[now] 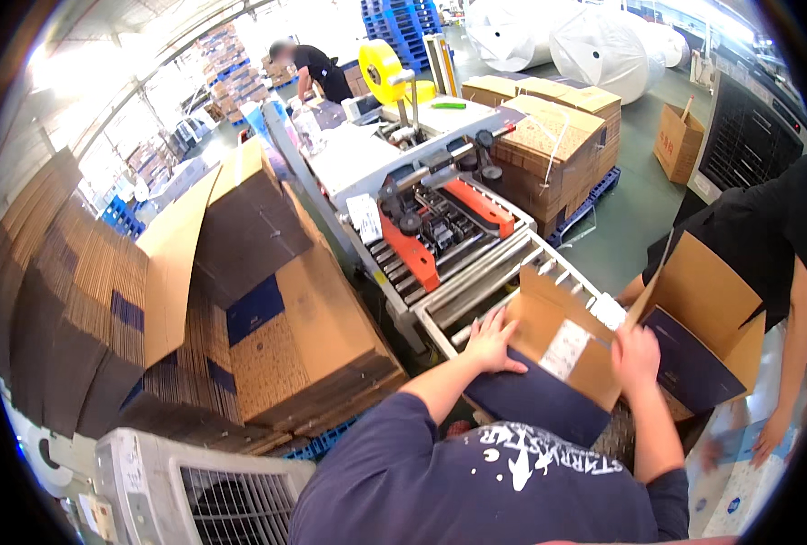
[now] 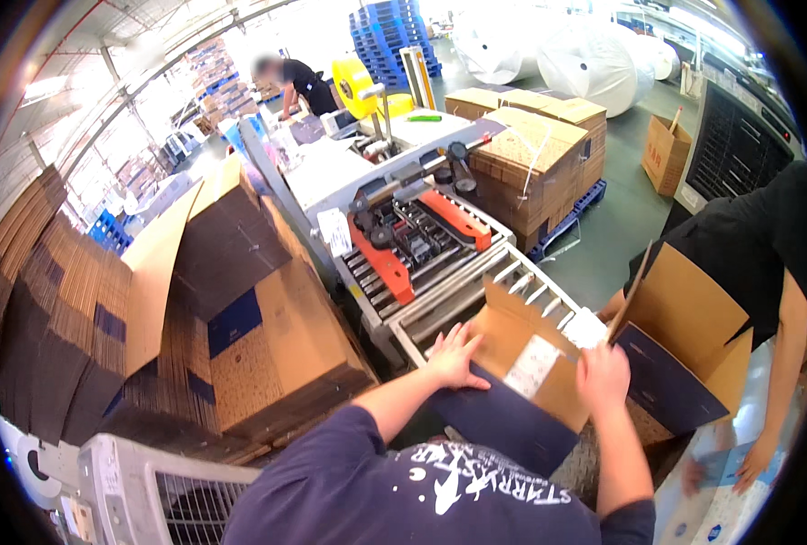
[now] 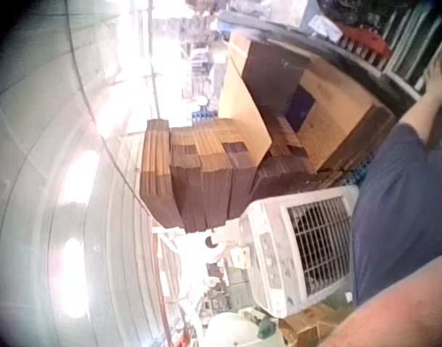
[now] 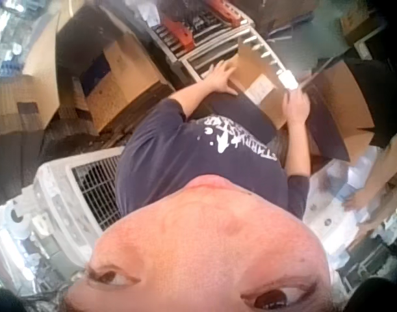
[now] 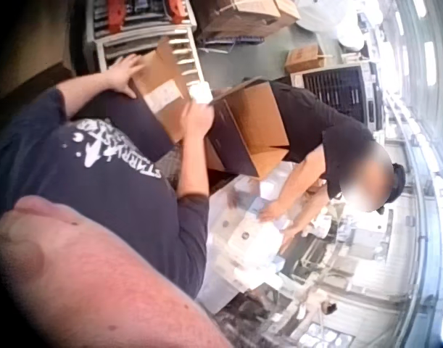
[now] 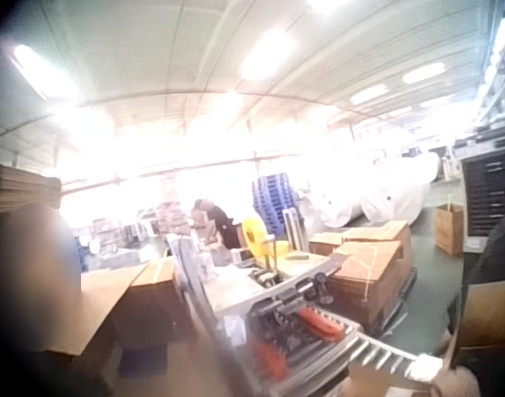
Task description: The person assembles cardboard boxes and packs rectangular packages into them by hand on a conveyor and work table.
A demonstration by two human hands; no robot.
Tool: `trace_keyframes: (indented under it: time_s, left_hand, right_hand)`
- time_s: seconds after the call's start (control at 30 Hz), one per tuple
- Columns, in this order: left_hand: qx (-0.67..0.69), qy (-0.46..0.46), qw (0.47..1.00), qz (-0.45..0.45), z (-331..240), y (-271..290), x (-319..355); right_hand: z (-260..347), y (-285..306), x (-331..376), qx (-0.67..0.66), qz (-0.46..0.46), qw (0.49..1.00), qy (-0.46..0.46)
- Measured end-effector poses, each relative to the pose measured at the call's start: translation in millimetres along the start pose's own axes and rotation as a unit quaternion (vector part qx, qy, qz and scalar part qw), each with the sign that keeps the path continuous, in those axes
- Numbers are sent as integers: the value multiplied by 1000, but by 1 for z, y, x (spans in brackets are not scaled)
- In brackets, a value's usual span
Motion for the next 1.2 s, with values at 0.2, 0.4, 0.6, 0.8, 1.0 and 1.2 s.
trace_keyframes:
  time_s: [0.2, 0.4, 0.6, 0.8, 1.0, 1.2]
  left_hand:
    - [415, -114, 894, 125, 39, 11, -53]
    - [271, -118, 942, 162, 60, 24, -197]
    - [-28, -90, 982, -166, 123, 107, -258]
    - [-102, -223, 969, -20, 172, 118, -231]
    - [-85, -189, 977, -47, 239, 148, -267]
    - [-51, -54, 994, -85, 290, 157, -279]
  right_hand:
    - [-1, -124, 78, -103, -19, 991, -82]
    - [-13, -189, 25, -658, -264, 624, -330]
    - [38, -205, -112, -740, -210, 569, -290]
    - [127, -220, -291, -630, -189, 669, -348]
    - [168, -205, -359, -691, -172, 635, -300]
    - [204, -205, -429, -654, -154, 685, -282]
Point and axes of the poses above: each hand's wrist, its own x-axis away from the middle knuckle, its own y-axis out of the back of the hand, z = x × y, the point moved 4 cm from there along -x, towards the middle knuckle, and after that the axes turned 9 degrees about z, right-handed, at the moved point
